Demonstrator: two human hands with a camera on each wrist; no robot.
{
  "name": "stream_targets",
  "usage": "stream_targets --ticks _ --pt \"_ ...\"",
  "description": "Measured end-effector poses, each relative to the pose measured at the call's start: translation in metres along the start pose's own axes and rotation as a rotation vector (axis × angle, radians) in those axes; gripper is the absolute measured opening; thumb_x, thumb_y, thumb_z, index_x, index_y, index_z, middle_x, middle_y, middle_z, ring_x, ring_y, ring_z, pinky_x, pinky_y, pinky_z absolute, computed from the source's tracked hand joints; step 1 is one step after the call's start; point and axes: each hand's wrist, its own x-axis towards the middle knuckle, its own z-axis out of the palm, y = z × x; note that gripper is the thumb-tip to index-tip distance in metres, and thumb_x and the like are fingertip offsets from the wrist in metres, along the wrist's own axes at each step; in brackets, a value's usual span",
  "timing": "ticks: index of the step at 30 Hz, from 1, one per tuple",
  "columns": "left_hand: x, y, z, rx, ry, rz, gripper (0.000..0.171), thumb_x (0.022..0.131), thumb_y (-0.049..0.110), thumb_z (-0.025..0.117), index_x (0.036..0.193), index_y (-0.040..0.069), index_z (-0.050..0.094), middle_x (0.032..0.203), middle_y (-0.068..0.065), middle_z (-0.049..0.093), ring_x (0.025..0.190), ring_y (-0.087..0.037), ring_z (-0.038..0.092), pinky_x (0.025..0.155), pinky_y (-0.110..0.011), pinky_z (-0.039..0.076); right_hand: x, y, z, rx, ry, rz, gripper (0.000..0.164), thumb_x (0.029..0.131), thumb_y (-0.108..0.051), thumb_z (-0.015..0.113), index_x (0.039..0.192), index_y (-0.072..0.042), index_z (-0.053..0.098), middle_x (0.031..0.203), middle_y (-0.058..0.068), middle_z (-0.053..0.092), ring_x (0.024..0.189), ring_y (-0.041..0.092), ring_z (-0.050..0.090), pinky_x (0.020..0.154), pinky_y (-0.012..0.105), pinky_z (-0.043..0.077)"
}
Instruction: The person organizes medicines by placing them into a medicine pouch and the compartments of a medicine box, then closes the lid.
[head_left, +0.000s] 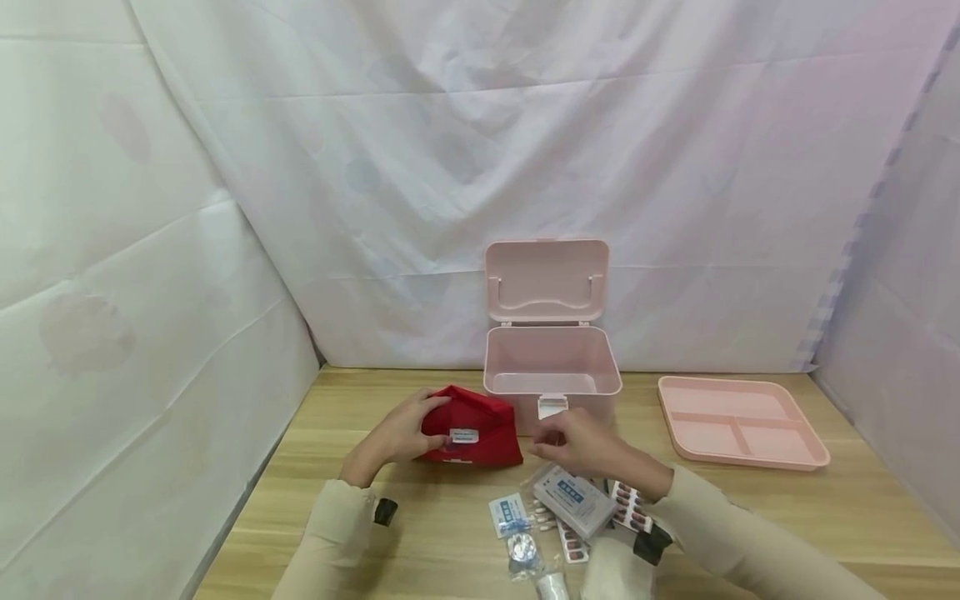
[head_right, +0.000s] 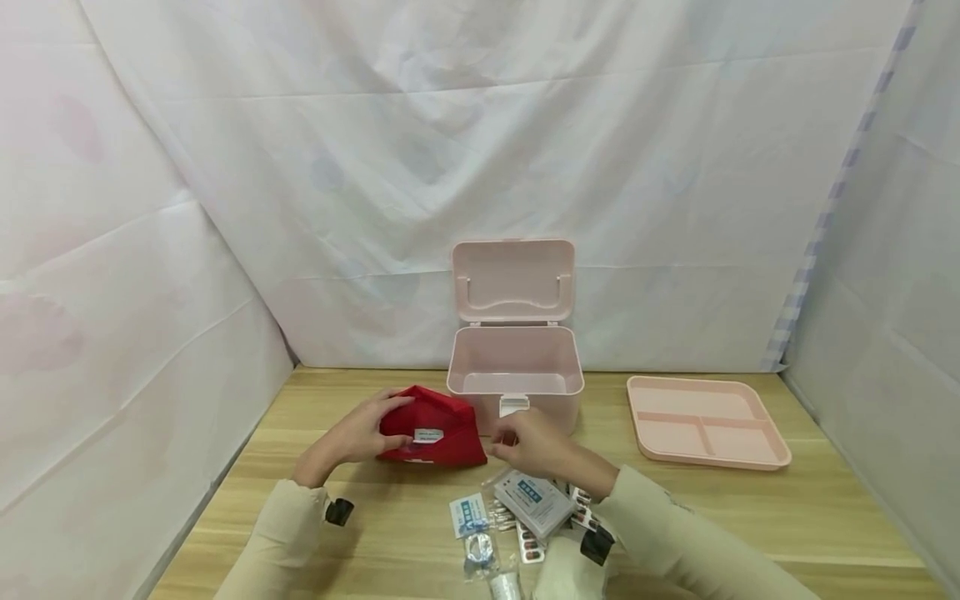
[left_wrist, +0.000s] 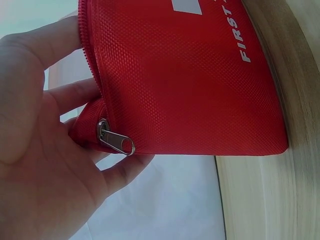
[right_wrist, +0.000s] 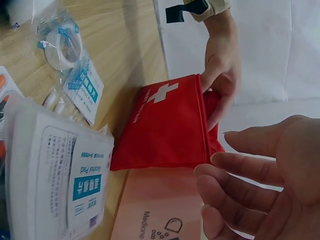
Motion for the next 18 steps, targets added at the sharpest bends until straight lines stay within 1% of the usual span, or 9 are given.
stream_targets --ticks 4,6,11,15,18 --pt "-0.001 0.000 -0.001 0.003 -0.006 -0.001 0.061 0.083 0.017 0.078 0.139 0.005 0.055 0.134 -0.009 0.054 0.117 -0.026 0.053 0.094 -0.046 0.053 -0.005 0.007 -0.001 0.020 0.005 0.012 0.006 0.089 -0.015 0.074 0.086 -0.010 0.075 0.075 -0.011 0.068 0.065 -0.002 0.053 0.061 0.020 0.048" --pt "0.000 0.000 -0.001 -0.003 -0.003 -0.003 0.062 0.083 0.017 0.078 0.139 0.005 0.055 0.134 -0.009 0.053 0.117 -0.026 0.053 0.094 -0.046 0.053 -0.008 0.010 -0.002 0.036 -0.007 0.020 0.006 0.089 -0.015 0.073 0.086 -0.010 0.075 0.077 -0.009 0.070 0.066 -0.001 0.054 0.061 0.020 0.049" --pt "0.000 0.000 -0.001 -0.007 0.000 -0.009 0.062 0.083 0.016 0.078 0.139 0.005 0.055 0.134 -0.008 0.053 0.117 -0.025 0.052 0.093 -0.046 0.053 -0.017 0.021 -0.001 0.065 -0.042 0.047 0.005 0.089 -0.011 0.073 0.084 -0.010 0.073 0.076 -0.009 0.067 0.068 0.002 0.055 0.062 0.022 0.049" --pt "-0.001 -0.001 0.000 -0.006 -0.004 0.002 0.060 0.084 0.017 0.078 0.138 0.005 0.055 0.134 -0.008 0.053 0.116 -0.025 0.053 0.093 -0.045 0.053 -0.025 0.030 0.003 0.090 -0.064 0.100 0.004 0.088 -0.012 0.073 0.084 -0.011 0.072 0.076 -0.009 0.064 0.069 0.006 0.055 0.061 0.023 0.048" --pt "0.000 -0.002 0.000 -0.008 -0.003 0.006 0.059 0.084 0.017 0.078 0.138 0.005 0.056 0.133 -0.008 0.054 0.115 -0.025 0.053 0.093 -0.045 0.053 -0.030 0.036 0.005 0.096 -0.078 0.144 0.004 0.087 -0.013 0.074 0.085 -0.012 0.071 0.076 -0.006 0.062 0.069 0.009 0.055 0.059 0.023 0.047"
